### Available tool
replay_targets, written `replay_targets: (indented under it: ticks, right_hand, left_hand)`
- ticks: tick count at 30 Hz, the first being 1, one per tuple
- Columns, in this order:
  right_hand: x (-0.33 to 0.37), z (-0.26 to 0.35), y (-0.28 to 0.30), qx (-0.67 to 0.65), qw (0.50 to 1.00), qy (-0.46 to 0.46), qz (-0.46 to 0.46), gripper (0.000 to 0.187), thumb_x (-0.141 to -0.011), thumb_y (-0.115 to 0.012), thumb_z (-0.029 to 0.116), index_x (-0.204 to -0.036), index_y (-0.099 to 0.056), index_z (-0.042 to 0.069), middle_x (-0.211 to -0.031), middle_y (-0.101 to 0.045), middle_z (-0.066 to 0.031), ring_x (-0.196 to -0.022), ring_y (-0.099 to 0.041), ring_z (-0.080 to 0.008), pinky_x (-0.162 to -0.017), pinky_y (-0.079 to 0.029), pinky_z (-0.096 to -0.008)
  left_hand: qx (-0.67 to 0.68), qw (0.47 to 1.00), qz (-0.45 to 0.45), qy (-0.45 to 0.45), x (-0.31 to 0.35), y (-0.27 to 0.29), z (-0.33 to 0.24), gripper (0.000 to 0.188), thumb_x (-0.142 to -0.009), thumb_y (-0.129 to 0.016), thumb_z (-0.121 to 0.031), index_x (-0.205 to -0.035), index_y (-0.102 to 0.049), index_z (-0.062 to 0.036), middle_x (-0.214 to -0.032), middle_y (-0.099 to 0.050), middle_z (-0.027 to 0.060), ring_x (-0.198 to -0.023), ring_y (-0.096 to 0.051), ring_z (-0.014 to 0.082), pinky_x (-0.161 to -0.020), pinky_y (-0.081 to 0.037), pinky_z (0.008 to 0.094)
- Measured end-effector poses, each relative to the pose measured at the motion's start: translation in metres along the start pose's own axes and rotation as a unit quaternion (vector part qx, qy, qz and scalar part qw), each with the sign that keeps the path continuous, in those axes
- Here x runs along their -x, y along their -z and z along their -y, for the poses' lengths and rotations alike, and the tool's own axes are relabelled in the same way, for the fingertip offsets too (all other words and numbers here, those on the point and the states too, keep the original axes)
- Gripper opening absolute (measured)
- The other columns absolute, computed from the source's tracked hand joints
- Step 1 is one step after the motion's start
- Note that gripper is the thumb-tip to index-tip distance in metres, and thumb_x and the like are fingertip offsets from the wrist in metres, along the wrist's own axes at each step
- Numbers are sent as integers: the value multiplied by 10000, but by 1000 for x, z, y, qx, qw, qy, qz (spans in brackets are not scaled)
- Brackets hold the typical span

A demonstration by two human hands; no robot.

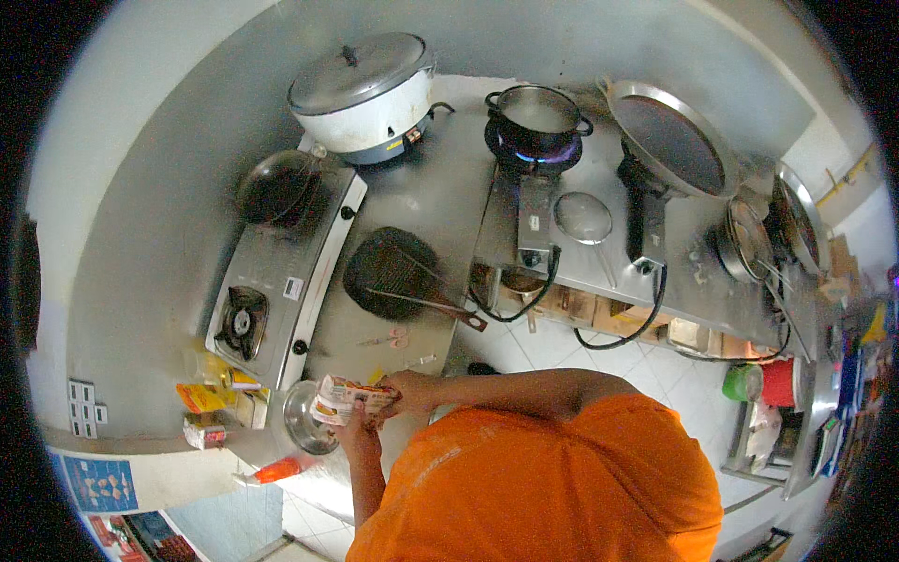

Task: The person assembles multiple white cardboard food boxes by folding and taping them, then moves to a kitchen area to open a seasoning packet and add its contents to a pot on a lit stove.

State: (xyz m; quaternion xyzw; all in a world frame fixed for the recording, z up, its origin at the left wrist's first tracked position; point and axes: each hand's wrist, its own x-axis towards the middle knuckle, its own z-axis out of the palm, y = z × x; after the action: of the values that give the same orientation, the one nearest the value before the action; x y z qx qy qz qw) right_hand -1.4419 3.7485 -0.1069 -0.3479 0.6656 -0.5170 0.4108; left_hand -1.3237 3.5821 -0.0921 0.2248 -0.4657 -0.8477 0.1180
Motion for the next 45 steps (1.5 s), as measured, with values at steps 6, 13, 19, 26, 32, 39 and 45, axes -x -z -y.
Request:
replay_targets:
  ticks: [6, 13, 19, 26, 32, 39, 45]
  right_hand:
    - [14, 19, 23, -41, 977, 94, -189, 464, -965, -753, 324, -1255, -641, -21, -1077, -745, -140, -943, -707, -166, -799, -560, -356]
    - [34, 42, 35, 70, 932, 147, -325, 425, -972, -730, 376, -1127, -664, -14, -857, -675, -211, -708, -657, -233, -665, -503, -393]
    - [45, 34, 77, 37, 980, 134, -139, 450, -959, -729, 404, -1142, -675, -4, -907, -706, -227, -776, -687, -350, -701, -516, -402]
    - [56, 42, 48, 90, 958, 50, -269, 401, -959, -731, 314, -1214, -676, 10, -1080, -729, -250, -977, -730, -383, -821, -553, -433]
    - [54, 39, 43, 62, 941, 66, -325, 347, -856, -752, 166, -1149, -684, -8, -1031, -718, -266, -977, -700, -459, -840, -554, -507]
    - [48, 30, 50, -324, 913, 65, -238, 489, -933, -773, 100, -1360, -552, 10, -1266, -703, -158, -1030, -723, -257, -894, -586, -386]
    - [42, 25, 38, -310, 906, 75, -277, 533, -927, -788, 92, -1367, -501, 7, -1277, -672, -93, -1154, -653, -175, -965, -568, -339]
  left_hand:
    - [-11, 998, 55, 7, -20, -59, -24, 842, -886, -754, -17, -1588, -292, -74, -1479, -522, 175, -1322, -550, 299, -1105, -472, 451]
    - [-60, 997, -34, -37, -11, -93, -5, 720, -936, -713, -15, -1551, -338, -30, -1463, -536, 160, -1290, -568, 274, -1057, -508, 430]
    - [54, 993, 88, 54, -27, -69, -18, 832, -878, -789, -49, -1575, -336, -87, -1435, -564, 122, -1278, -588, 297, -1080, -501, 452]
    - [-158, 983, -72, -59, -8, -123, -24, 745, -874, -804, -3, -1500, -402, 45, -1325, -625, 193, -1151, -649, 249, -993, -543, 388]
    - [-189, 973, -87, -104, 0, -126, -16, 693, -894, -785, 8, -1482, -422, 57, -1313, -631, 199, -1134, -652, 242, -949, -562, 368]
    - [-56, 988, -106, -100, -9, -146, -22, 530, -931, -744, -6, -1399, -499, 39, -1282, -653, 181, -1126, -662, 244, -933, -577, 368]
    - [-144, 976, -96, -136, -12, -164, -19, 395, -967, -721, -54, -1320, -573, 46, -1209, -698, 149, -1024, -693, 201, -865, -592, 346]
